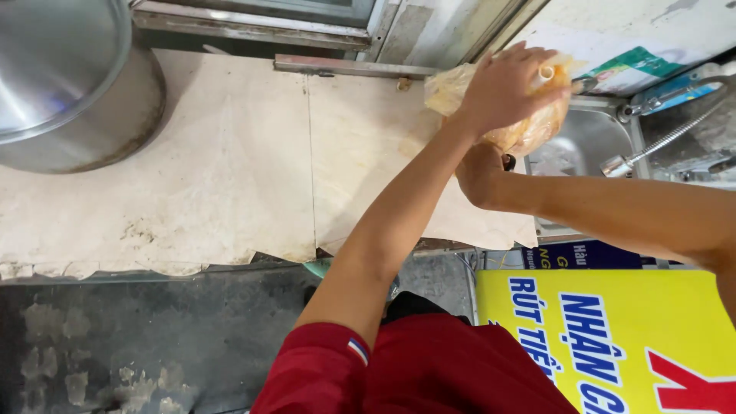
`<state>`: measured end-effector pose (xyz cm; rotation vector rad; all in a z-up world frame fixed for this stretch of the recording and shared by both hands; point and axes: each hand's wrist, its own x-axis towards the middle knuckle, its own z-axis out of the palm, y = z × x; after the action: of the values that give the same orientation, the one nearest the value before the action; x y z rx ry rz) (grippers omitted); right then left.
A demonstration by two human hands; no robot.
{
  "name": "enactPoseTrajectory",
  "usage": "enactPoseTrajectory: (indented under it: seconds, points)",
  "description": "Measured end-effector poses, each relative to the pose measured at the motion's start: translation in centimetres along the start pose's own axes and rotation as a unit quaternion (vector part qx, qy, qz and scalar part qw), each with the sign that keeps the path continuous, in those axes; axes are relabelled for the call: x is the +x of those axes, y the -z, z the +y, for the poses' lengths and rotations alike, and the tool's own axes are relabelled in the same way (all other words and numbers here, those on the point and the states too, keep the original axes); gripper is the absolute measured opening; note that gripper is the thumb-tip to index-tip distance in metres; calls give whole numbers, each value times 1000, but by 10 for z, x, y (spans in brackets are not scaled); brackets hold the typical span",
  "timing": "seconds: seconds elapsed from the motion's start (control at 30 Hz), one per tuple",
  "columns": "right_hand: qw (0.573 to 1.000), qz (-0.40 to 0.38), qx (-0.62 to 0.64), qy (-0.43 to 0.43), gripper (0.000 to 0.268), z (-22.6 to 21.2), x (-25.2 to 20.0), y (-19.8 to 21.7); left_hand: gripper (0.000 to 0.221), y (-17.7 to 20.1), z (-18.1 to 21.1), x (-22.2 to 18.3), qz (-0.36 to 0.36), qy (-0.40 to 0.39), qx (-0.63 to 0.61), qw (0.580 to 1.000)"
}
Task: The person uses scissors to cut open plastic packaging containing a large piece of cooked meat, then peels away the plastic and a layer of paper by hand to reveal the meat.
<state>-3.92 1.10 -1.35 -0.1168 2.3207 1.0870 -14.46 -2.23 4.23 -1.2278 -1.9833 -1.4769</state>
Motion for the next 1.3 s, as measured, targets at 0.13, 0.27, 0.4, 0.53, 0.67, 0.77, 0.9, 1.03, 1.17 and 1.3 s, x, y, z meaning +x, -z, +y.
enactPoseTrajectory:
  seconds: [0.13,0.27,0.4,0.53,0.67,0.77,0.9,1.03,1.17,1.3]
  points:
    - [999,26,28,-20,32,5,-2,-18,53,-24,-7,11,-14,52,26,998]
    - [997,41,52,-36,30,2,4,-28,55,-35,-22,27,-68,101,7,992]
    - [992,68,76,-72,26,6,4,-38,51,-45,-34,37,19,51,15,998]
    - [991,29,110,-73,19,29,-30,-46,54,-34,-43,46,-36,151,38,987]
    - [974,-31,202,-98,13,36,-63,-83,56,-26,-47,47,-52,173,13,983]
    - [932,-49,325,-150,26,19,-83,-59,53,-29,-54,42,-11,148,19,989]
    - [845,38,515,-140,44,-30,-49,-69,48,-28,-49,43,-2,133,18,991]
    - [773,260,572,-90,64,-83,17,-83,47,-13,-37,45,-31,151,14,988]
    - [758,322,563,-71,57,-81,33,-55,48,-7,-34,44,-53,193,-2,980]
    - [714,340,609,-70,31,-36,-9,-19,45,-10,-44,41,3,123,-16,992]
